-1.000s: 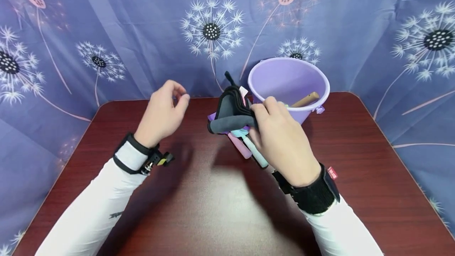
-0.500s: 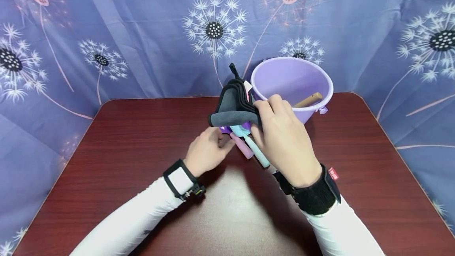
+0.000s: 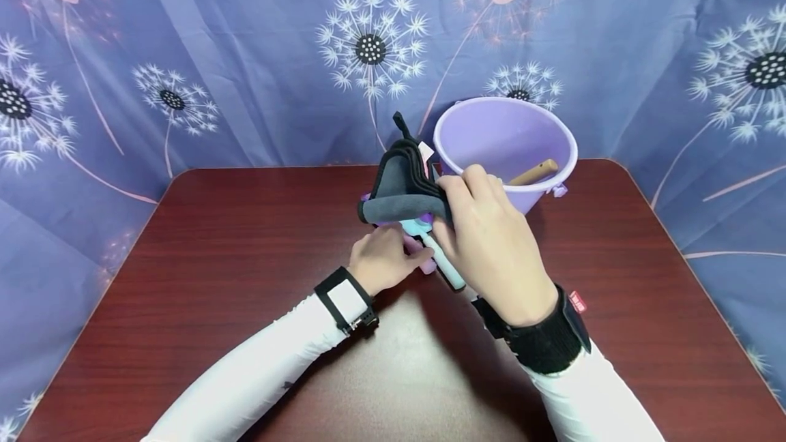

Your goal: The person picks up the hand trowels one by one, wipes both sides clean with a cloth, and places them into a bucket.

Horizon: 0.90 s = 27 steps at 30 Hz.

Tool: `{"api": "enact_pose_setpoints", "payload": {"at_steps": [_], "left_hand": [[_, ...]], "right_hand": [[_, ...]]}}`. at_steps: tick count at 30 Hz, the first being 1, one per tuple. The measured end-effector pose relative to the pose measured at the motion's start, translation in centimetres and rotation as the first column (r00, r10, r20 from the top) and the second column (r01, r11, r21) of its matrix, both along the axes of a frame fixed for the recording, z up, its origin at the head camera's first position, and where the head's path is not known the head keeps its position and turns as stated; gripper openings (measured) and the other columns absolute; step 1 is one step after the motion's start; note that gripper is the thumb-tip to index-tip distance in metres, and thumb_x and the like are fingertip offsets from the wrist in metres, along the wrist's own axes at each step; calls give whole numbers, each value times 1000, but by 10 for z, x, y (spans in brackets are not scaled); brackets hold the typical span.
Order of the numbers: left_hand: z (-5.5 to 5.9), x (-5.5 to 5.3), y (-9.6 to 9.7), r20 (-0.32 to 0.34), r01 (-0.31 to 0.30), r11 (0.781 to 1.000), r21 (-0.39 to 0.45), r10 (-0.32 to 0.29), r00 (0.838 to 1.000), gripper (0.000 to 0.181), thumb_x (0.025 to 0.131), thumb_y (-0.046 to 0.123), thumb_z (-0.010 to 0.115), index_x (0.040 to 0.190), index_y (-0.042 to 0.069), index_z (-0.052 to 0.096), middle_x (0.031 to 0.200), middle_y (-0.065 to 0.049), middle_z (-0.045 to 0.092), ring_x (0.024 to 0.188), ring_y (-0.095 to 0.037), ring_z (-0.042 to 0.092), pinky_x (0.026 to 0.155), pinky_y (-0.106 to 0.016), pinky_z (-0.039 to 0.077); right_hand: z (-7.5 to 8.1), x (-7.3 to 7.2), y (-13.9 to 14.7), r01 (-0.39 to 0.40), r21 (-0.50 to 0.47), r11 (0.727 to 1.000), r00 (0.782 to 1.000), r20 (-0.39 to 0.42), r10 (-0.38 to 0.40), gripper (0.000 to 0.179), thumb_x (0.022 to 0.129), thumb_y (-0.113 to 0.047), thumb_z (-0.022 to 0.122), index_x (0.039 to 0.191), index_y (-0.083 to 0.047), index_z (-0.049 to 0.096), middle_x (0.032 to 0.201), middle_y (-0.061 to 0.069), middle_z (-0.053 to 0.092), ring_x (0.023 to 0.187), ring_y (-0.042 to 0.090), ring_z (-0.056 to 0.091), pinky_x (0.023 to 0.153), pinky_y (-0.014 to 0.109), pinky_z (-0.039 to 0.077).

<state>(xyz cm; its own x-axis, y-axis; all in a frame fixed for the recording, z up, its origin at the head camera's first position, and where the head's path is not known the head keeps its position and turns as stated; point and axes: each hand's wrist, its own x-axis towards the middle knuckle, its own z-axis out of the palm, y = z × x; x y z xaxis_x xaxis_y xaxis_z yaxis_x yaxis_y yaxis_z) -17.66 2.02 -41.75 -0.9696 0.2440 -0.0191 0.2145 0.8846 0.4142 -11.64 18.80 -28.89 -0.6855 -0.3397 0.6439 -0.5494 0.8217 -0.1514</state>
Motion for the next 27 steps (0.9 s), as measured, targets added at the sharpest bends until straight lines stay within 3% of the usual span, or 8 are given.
{"api": "enact_pose_setpoints", "payload": {"at_steps": [4, 8, 11, 16, 20, 27], "left_hand": [[4, 0, -10, 36, -7, 1000, 4, 7, 999, 25, 87, 60, 59, 71, 47, 72, 93, 14, 69, 81, -14, 67, 63, -39, 51], [7, 1, -22, 77, -25, 999, 28, 23, 997, 27, 87, 52, 59, 63, 42, 64, 79, 13, 67, 73, -15, 66, 56, -37, 49], [8, 2, -31, 85, -39, 999, 30, 36, 996, 18, 84, 47, 63, 80, 29, 63, 70, 14, 63, 70, -15, 66, 54, -37, 48], [6, 0, -45, 54, -91, 996, -24, 92, 994, 47, 81, 44, 69, 106, 8, 53, 76, 1, 64, 73, -23, 67, 57, -42, 50], [5, -2, -55, 21, -132, 987, -89, 134, 991, 47, 83, 44, 69, 105, 5, 54, 82, -8, 63, 73, -29, 67, 57, -45, 51], [6, -5, -73, -6, -181, 975, -130, 182, 983, 37, 86, 35, 65, 104, 4, 56, 87, -11, 63, 76, -32, 67, 60, -46, 52]], "right_hand": [[1, -1, -1, -2, 5, 1000, 1000, 5, 2, 30, 89, -18, 62, 115, -2, 61, 94, 7, 49, 83, 24, 49, 72, 42, 45], [1, 0, -2, -6, 10, 1000, 1000, 8, 6, 30, 89, -19, 63, 114, -3, 61, 94, 7, 49, 83, 25, 48, 72, 42, 45], [0, 0, -3, -7, 10, 1000, 1000, 12, 6, 30, 89, -19, 63, 114, -2, 62, 94, 7, 49, 83, 25, 49, 72, 42, 45], [-2, -1, -3, -14, 13, 1000, 1000, 23, 14, 32, 87, -19, 65, 114, -2, 62, 95, 7, 50, 84, 25, 49, 74, 42, 45], [-2, -2, -4, -19, 16, 1000, 1000, 24, 18, 33, 87, -19, 66, 115, -2, 62, 94, 7, 50, 84, 24, 49, 74, 42, 45], [-3, -2, -4, -22, 22, 1000, 999, 28, 21, 33, 87, -20, 66, 114, -3, 62, 94, 6, 50, 83, 24, 49, 73, 42, 46]]}}
